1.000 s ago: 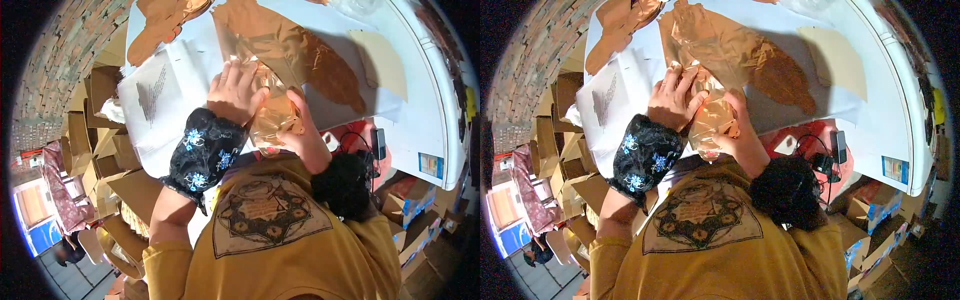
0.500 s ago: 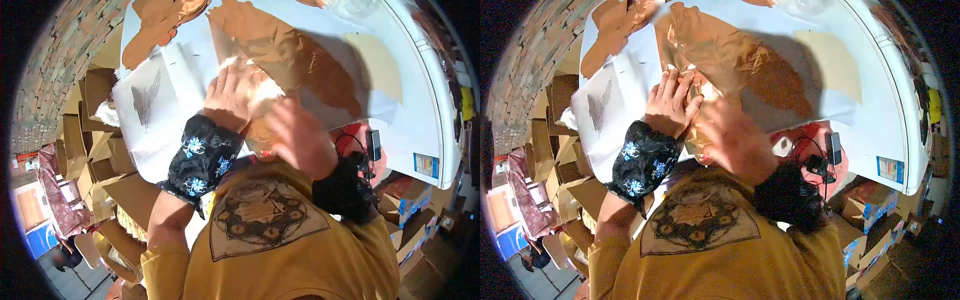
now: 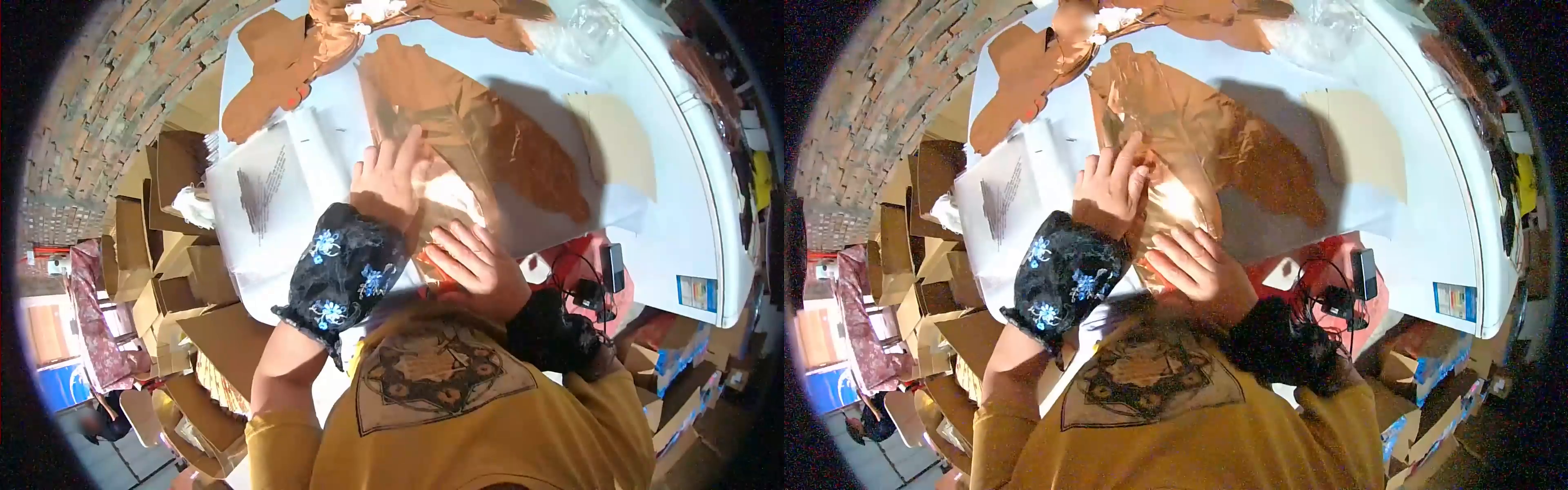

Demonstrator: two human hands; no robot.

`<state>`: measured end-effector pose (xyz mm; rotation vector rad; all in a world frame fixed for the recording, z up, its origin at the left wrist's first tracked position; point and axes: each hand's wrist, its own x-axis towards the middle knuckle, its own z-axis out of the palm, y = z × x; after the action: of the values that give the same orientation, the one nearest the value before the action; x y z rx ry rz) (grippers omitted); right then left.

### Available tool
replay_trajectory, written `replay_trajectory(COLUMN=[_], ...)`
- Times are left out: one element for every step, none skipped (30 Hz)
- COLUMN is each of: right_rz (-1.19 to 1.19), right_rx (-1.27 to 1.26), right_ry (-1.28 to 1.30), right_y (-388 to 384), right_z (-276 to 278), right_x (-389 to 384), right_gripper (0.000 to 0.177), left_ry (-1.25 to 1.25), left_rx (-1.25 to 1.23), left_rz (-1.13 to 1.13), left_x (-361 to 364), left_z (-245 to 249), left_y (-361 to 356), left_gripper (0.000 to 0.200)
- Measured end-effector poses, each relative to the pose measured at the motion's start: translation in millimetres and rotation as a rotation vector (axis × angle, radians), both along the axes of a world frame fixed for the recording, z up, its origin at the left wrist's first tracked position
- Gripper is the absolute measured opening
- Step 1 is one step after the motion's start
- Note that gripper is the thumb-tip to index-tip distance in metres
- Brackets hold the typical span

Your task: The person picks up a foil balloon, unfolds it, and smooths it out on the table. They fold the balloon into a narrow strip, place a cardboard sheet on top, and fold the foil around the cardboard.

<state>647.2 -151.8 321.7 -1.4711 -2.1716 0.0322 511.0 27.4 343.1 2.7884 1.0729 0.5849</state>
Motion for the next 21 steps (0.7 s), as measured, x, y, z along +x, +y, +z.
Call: replay_trajectory(right_rz=[-0.002,-0.003,-0.004,-0.011,-0.019,-0.027,-0.039,-0.044,-0.049,-0.054,-0.046,-0.038,-0.03,-0.03,-0.03,-0.031,-0.033,-0.035,-0.037,-0.038,-0.038], right_rx=[0.005,0.009,0.014,0.014,0.012,0.009,0.027,0.032,0.037,0.042,0.034,0.025,0.015,0.02,0.025,0.03,0.034,0.039,0.044,0.036,0.028], right_ry=[-0.006,-0.012,-0.014,-0.026,-0.036,-0.045,-0.071,-0.083,-0.096,-0.109,-0.084,-0.06,-0.035,-0.033,-0.031,-0.03,-0.051,-0.072,-0.093,-0.081,-0.069], right_y=[0,-1,0,-1,-1,-2,-2,-2,-2,-2,-1,-1,0,1,1,1,2,2,2,2,3], right_z=[-1,-1,-2,-2,-3,-4,-5,-7,-9,-10,-9,-4,-1,-1,-1,-1,-1,-2,-2,-1,1], right_x=[0,0,1,1,0,0,-1,-2,-2,-3,-2,-2,-3,-4,-4,-5,-5,-5,-5,-6,-7], right_gripper=[0.062,0.061,0.06,0.06,0.059,0.059,0.056,0.055,0.055,0.054,0.053,0.053,0.052,0.052,0.052,0.052,0.052,0.052,0.052,0.052,0.052], left_ry=[-0.006,-0.013,0.006,-0.005,-0.016,-0.025,0.04,0.011,-0.018,-0.047,-0.063,-0.078,-0.093,-0.098,-0.102,-0.108,-0.096,-0.084,-0.073,-0.054,-0.036], left_rx=[0.041,0.081,-0.005,0.001,0.006,0.01,-0.041,0.025,0.092,0.158,0.12,0.081,0.042,0.057,0.072,0.087,0.082,0.077,0.072,0.07,0.067], left_rz=[0.014,0.029,0.049,0.056,0.063,0.07,0.11,0.098,0.086,0.074,0.064,0.056,0.046,0.05,0.054,0.057,0.06,0.062,0.064,0.073,0.082], left_x=[4,7,10,11,12,12,14,14,13,12,12,13,12,12,13,13,13,14,14,14,14], left_z=[-6,-10,-11,-13,-16,-17,-13,-15,-20,-24,-27,-29,-31,-34,-35,-36,-37,-37,-38,-38,-38], left_y=[2,4,3,3,3,2,0,2,6,8,12,15,18,20,20,21,22,23,23,24,25], left_gripper=[0.047,0.047,0.047,0.048,0.048,0.049,0.051,0.052,0.054,0.055,0.057,0.058,0.059,0.06,0.061,0.062,0.062,0.062,0.063,0.063,0.063])
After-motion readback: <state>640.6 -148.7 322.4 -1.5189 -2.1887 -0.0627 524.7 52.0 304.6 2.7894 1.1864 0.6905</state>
